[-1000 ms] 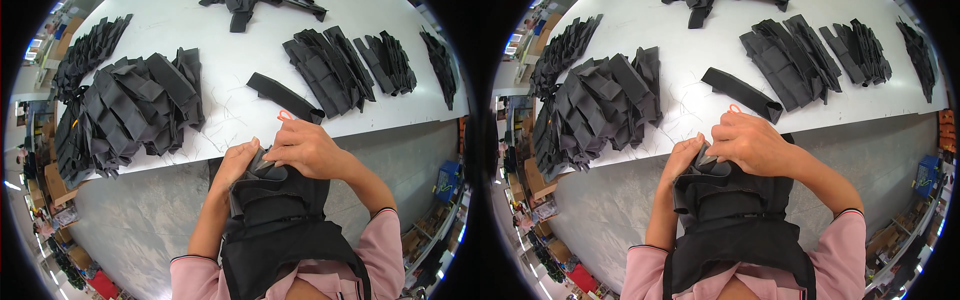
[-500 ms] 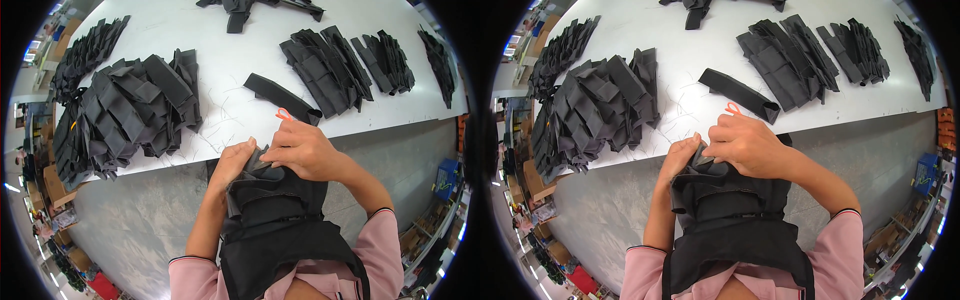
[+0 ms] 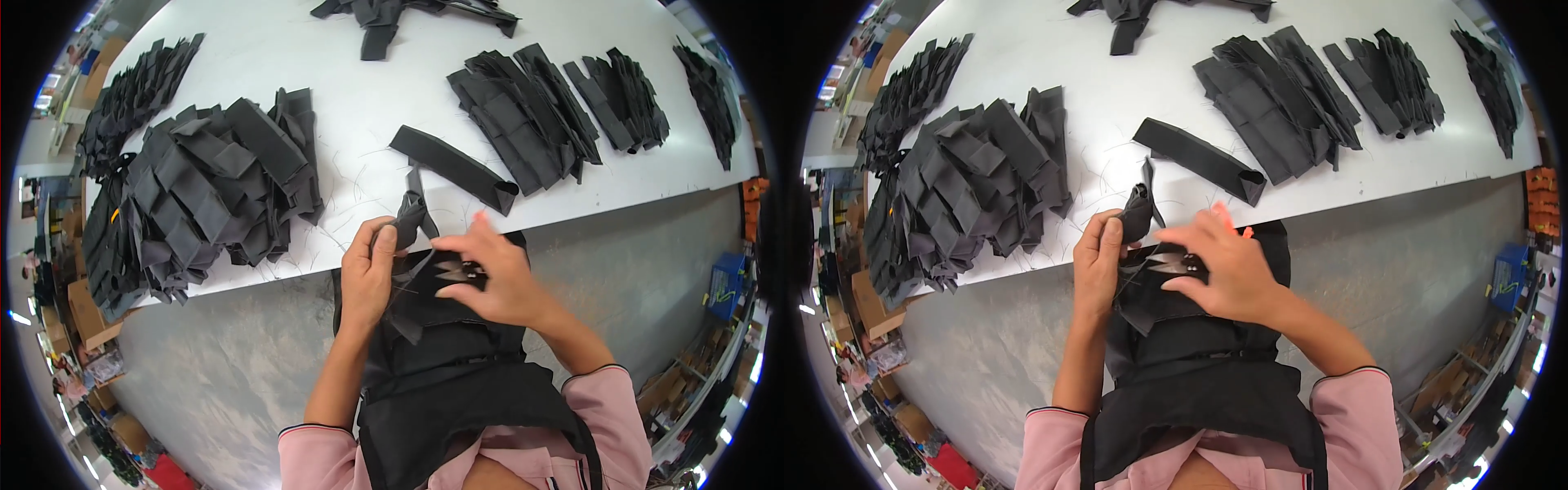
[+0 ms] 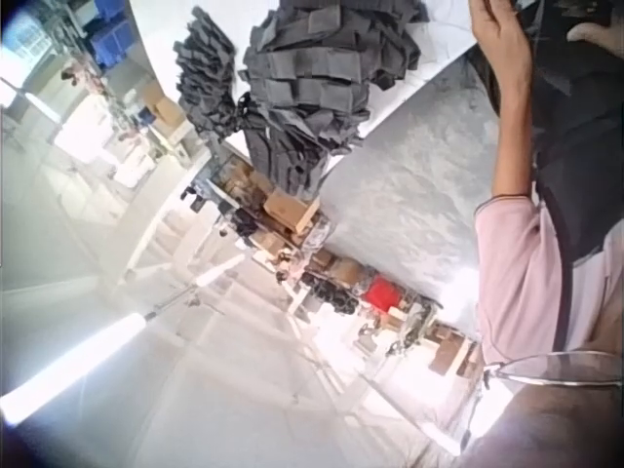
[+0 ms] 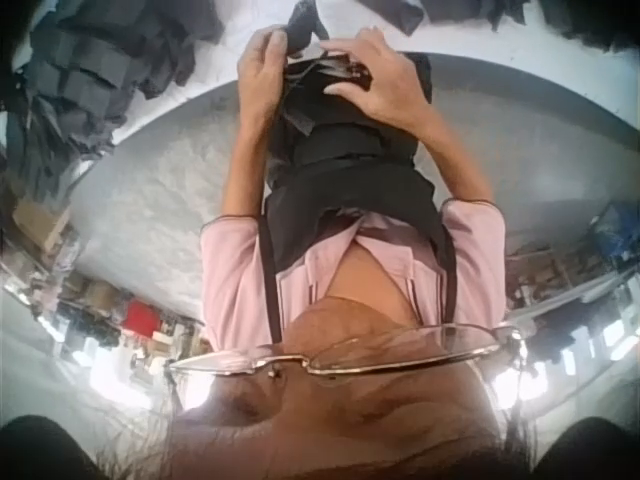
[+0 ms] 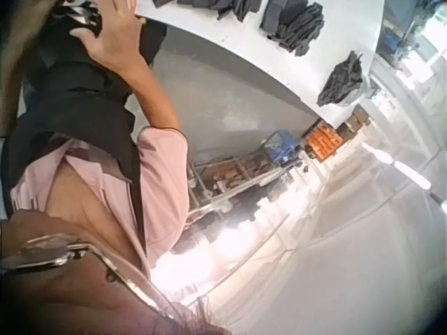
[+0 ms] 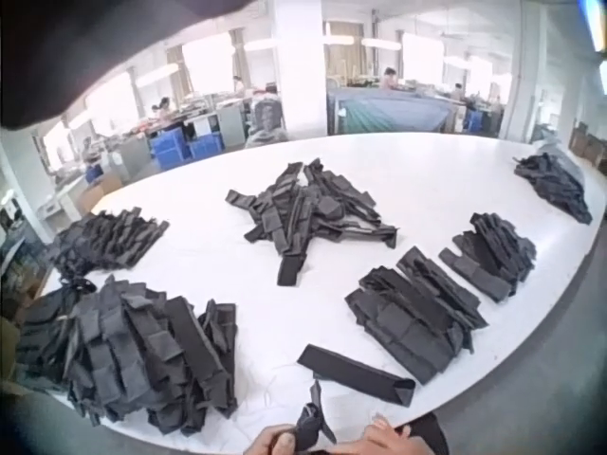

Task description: The person is using small snips to trim excess threads and tidy the edges of black fabric strips in a factory setting.

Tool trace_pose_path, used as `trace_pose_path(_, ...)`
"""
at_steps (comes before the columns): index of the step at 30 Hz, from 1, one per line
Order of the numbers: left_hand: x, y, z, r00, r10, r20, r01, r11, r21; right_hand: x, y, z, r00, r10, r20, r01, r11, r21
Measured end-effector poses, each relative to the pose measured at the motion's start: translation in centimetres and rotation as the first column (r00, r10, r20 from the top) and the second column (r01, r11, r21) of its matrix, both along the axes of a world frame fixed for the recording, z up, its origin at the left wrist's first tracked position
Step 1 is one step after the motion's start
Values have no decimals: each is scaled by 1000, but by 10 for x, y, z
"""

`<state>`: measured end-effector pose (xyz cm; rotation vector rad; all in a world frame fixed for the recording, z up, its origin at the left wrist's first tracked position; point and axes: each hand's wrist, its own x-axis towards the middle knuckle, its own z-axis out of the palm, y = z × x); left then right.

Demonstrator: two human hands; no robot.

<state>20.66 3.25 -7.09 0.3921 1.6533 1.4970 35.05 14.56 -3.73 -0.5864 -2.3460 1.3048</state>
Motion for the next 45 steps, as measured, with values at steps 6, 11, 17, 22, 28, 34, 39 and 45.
trace_pose_path(6,13,8,15,988,36,152,-53,993,104,1,8,-26,979,41,-199,29,941,338)
trace_pose_path(11,21,-4,16,849,-106,518,22,986,166,-12,18,-43,979,-59,-193,80,992,100)
trace_pose_path(17,28,-5,0,854,227,468,-291,954,68,-14,-6,-10,988,-151,29,153,960,-233)
trace_pose_path(22,29,1,-2,876,298,379,-344,937,59,2,-13,-5,991,-129,41,114,959,259)
trace_pose_path(28,32,3,1,918,312,246,-345,933,105,-6,-16,-3,994,-94,52,63,902,427)
trace_pose_path(34,33,4,2,913,313,261,-353,927,125,-7,-20,-2,992,-63,107,-4,845,535)
trace_pose_path(39,31,3,5,895,320,310,-354,933,59,-3,-20,-3,993,-119,24,98,902,421)
trace_pose_path(45,28,1,6,897,223,383,-270,960,72,-5,-9,-4,989,-145,-30,148,975,163)
